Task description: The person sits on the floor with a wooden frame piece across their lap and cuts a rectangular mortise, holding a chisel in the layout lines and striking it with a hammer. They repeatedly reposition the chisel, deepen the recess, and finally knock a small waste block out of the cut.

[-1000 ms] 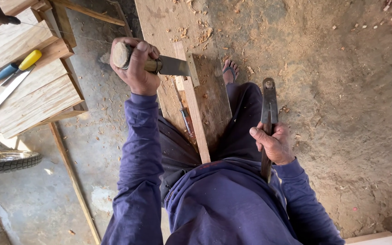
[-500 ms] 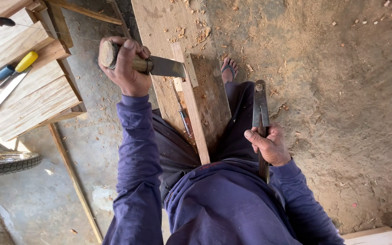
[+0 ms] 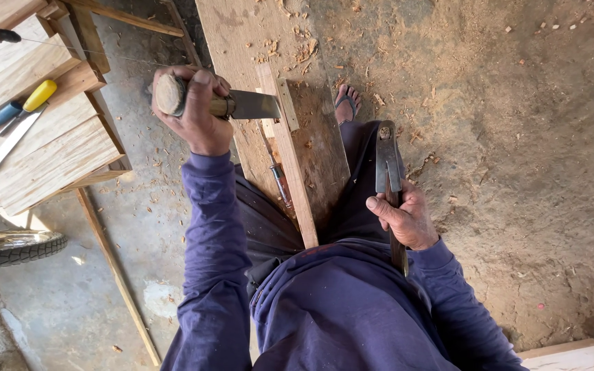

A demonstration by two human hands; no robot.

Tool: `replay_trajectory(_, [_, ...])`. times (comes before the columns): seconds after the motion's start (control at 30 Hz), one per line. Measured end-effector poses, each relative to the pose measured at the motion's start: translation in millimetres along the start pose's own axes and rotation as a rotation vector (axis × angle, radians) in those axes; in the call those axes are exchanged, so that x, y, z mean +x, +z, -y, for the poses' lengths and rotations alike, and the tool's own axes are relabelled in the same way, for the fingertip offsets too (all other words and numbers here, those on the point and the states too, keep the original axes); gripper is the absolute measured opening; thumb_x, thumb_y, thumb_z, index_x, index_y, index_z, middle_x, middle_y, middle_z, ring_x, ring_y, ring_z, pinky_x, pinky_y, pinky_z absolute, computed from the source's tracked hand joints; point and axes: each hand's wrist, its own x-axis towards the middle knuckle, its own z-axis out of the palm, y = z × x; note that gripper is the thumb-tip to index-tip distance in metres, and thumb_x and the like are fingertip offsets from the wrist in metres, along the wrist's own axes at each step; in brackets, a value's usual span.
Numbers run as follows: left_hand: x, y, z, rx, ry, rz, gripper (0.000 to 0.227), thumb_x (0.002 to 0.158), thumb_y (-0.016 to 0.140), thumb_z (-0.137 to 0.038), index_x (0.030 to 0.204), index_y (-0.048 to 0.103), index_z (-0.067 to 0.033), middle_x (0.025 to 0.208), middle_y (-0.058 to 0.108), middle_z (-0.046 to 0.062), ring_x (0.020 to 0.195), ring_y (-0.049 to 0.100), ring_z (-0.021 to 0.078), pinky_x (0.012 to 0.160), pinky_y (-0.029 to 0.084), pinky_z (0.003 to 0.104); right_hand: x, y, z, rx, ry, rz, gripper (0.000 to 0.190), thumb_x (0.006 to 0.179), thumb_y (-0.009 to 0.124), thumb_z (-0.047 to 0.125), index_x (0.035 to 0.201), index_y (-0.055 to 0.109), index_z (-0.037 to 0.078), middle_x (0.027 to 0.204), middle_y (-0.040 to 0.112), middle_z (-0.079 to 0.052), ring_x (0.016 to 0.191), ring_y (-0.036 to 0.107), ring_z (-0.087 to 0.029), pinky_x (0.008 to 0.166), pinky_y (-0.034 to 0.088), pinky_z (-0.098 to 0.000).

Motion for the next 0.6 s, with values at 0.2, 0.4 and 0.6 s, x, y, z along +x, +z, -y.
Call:
replay_trajectory(0.2, [2, -3, -3, 0.011, -0.005, 0.112, 0.014, 0.095, 0.071, -0.010, 0.098, 0.059, -0.0032, 0.078, 0.063, 0.011, 0.063, 0.064, 0.0196, 0.060, 0.059, 0.040, 0, 1, 1, 0.012, 0.010, -0.007, 0.028, 0.086, 0.082, 0.023, 0.087, 0.058, 0.007, 0.063, 0.055, 0.002, 0.047, 0.053, -0.007, 0.041, 0.043, -0.0239])
replay_trajectory(0.4, [-16, 6, -16, -0.013, -0.020, 0.056, 0.017, 0.096, 0.072, -0.001, 0.100, 0.056, -0.0029, 0.086, 0.064, 0.011, 0.070, 0.063, 0.0191, 0.062, 0.056, 0.036, 2, 0, -3, 0.030, -0.003, 0.018, 0.029, 0.087, 0.082, 0.023, 0.087, 0.058, 0.006, 0.064, 0.054, 0.003, 0.047, 0.052, -0.007, 0.041, 0.043, -0.0244])
replay_trajectory(0.6, [-8, 13, -12, -0.014, -0.057, 0.076, 0.013, 0.090, 0.069, 0.000, 0.095, 0.057, -0.0016, 0.080, 0.065, 0.009, 0.062, 0.064, 0.0163, 0.056, 0.055, 0.034, 3, 3, 2, -0.037, 0.029, 0.035, 0.029, 0.086, 0.081, 0.024, 0.088, 0.058, 0.007, 0.062, 0.053, 0.003, 0.047, 0.051, -0.007, 0.043, 0.042, -0.0238])
